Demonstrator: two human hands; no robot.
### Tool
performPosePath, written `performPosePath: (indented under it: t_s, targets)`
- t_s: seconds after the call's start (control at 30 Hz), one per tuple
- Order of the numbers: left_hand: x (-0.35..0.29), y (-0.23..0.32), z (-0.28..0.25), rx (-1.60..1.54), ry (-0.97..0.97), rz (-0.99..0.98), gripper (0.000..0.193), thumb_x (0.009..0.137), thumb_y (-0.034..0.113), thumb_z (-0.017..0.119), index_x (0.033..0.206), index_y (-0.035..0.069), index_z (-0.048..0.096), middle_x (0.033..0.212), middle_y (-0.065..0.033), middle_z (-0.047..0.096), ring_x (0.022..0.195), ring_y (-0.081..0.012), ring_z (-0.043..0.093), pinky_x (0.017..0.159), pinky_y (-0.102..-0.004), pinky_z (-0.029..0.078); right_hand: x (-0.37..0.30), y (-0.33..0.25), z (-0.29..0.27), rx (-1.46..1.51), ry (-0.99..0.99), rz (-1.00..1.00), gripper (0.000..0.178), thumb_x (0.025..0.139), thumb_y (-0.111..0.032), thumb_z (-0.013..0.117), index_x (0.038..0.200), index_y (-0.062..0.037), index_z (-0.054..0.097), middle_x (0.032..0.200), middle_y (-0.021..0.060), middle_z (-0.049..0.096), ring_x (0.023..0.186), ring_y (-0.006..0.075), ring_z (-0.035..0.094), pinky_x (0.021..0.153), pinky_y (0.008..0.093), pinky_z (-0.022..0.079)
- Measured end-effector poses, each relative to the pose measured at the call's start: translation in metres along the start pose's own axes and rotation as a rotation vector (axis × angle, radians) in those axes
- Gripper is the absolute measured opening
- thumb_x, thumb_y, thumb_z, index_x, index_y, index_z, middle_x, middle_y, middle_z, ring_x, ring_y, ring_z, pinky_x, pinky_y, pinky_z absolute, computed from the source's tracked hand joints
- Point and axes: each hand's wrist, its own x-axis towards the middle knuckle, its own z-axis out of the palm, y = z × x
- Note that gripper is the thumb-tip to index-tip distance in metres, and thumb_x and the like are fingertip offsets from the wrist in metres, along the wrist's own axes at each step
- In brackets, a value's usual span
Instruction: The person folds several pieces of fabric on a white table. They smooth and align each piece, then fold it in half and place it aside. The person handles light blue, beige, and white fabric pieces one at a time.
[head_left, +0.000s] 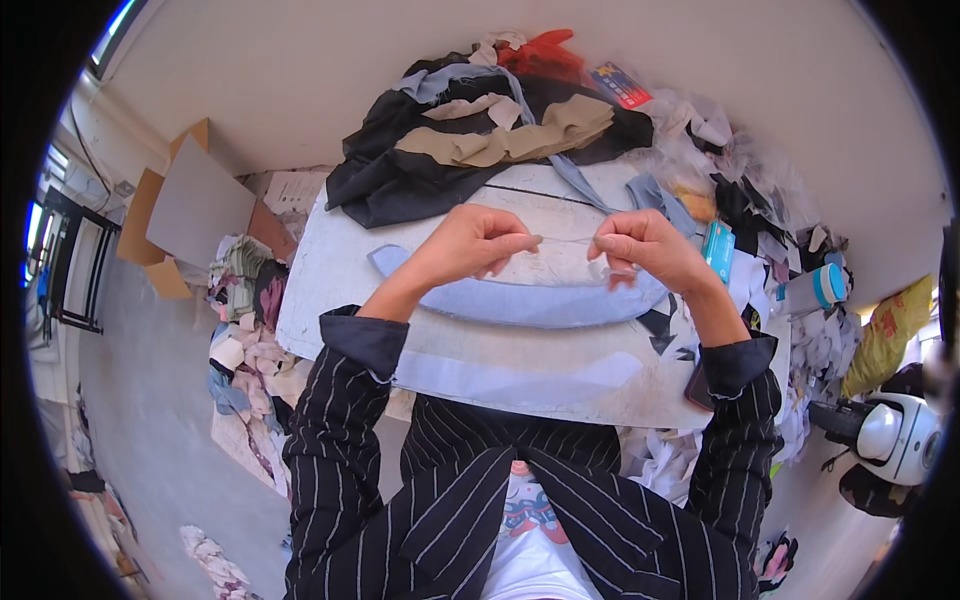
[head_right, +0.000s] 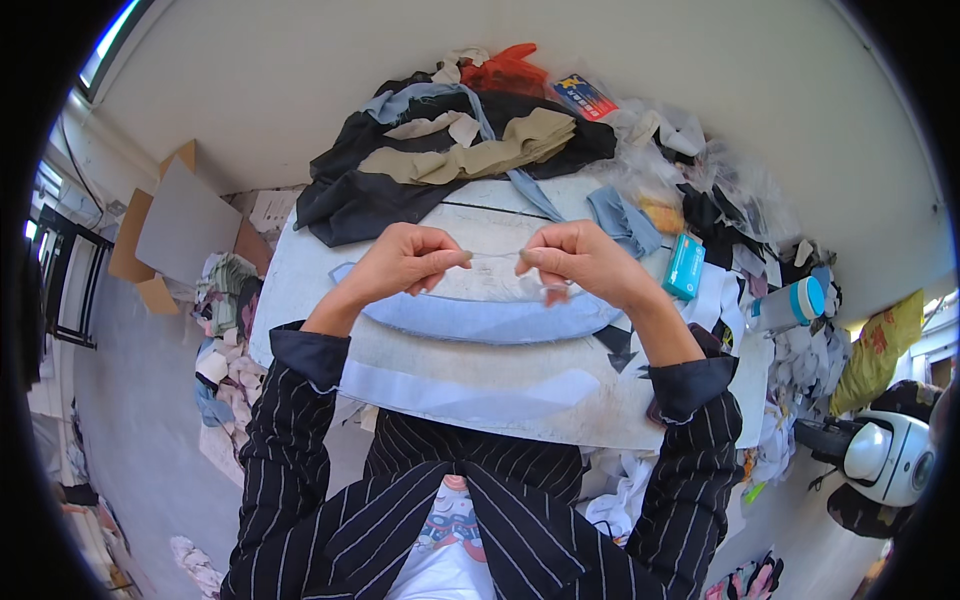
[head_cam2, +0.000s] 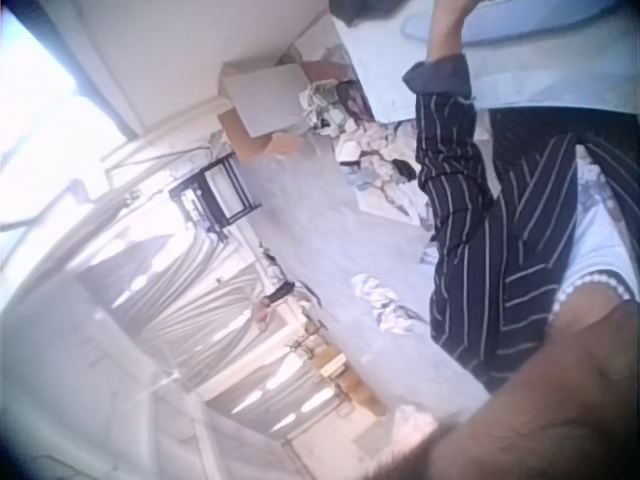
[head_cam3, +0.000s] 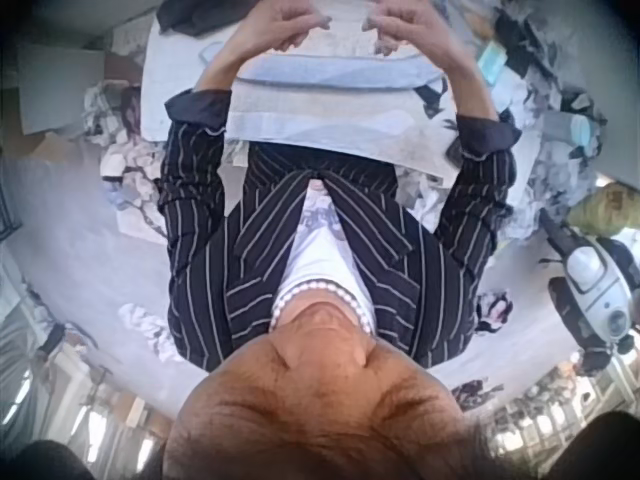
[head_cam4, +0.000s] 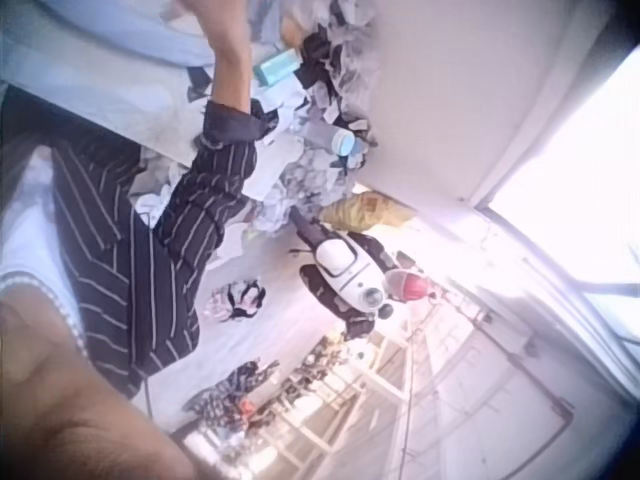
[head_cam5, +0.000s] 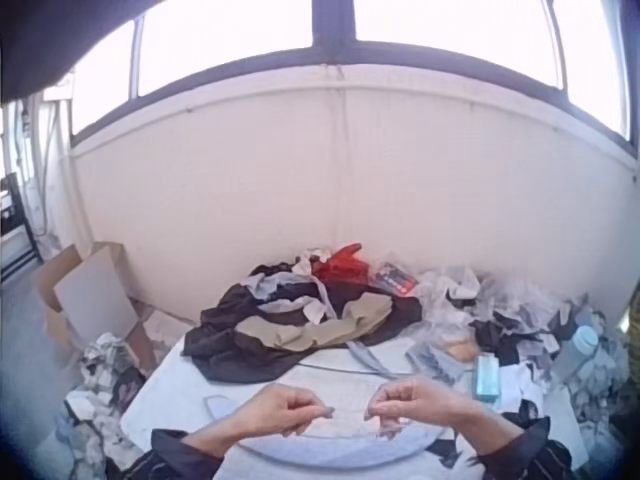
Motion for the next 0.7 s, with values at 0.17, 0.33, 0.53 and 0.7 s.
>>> performPosePath:
  t_s: [0.17,0.33,0.53,0.7]
  targets:
    - [-0.001,-0.013,-0.017,0.141,0.037,-0.015,0.023,0.092,0.024,0.066,0.084,0.003,0.071,0.054,0.0044,0.051,0.045,-0.0021,0.041,0.041,-0.0196,0.030,-0.018,0.007,-0.016,-0.201,0.118,0.073,0.032,0.098,-0.027,0.052,0.078,-0.0044,0.063,0.055,-0.0054,0.044,0.048,0.0041,0.043,0.049,0.0212,0.039]
    - [0.002,-0.036,-0.035,0.305,0.171,-0.078,0.025,0.089,0.025,0.069,0.080,0.002,0.070,0.053,0.0027,0.051,0.047,-0.0043,0.042,0.044,-0.0236,0.033,0.009,0.038,-0.024,-0.212,0.167,-0.129,0.033,0.097,-0.029,0.054,0.078,-0.0034,0.064,0.072,0.0014,0.063,0.067,0.0071,0.058,0.056,0.0234,0.047]
    - [0.015,-0.066,-0.041,0.698,0.445,0.078,0.014,0.085,0.018,0.069,0.084,0.004,0.070,0.064,-0.0039,0.061,0.054,-0.0144,0.056,0.051,-0.0282,0.042,0.049,0.062,-0.022,0.041,0.166,0.067,0.028,0.093,-0.029,0.060,0.082,-0.0039,0.065,0.071,0.0042,0.066,0.063,0.0123,0.061,0.057,0.0267,0.047]
    - [0.032,-0.067,0.023,0.678,0.766,0.454,0.012,0.078,0.013,0.071,0.089,0.010,0.069,0.090,-0.0076,0.067,0.078,-0.0259,0.065,0.066,-0.0379,0.051,0.070,0.099,-0.035,-0.570,0.323,-0.118,0.020,0.083,-0.025,0.067,0.077,-0.0057,0.068,0.066,0.0067,0.066,0.062,0.0181,0.063,0.057,0.0334,0.047]
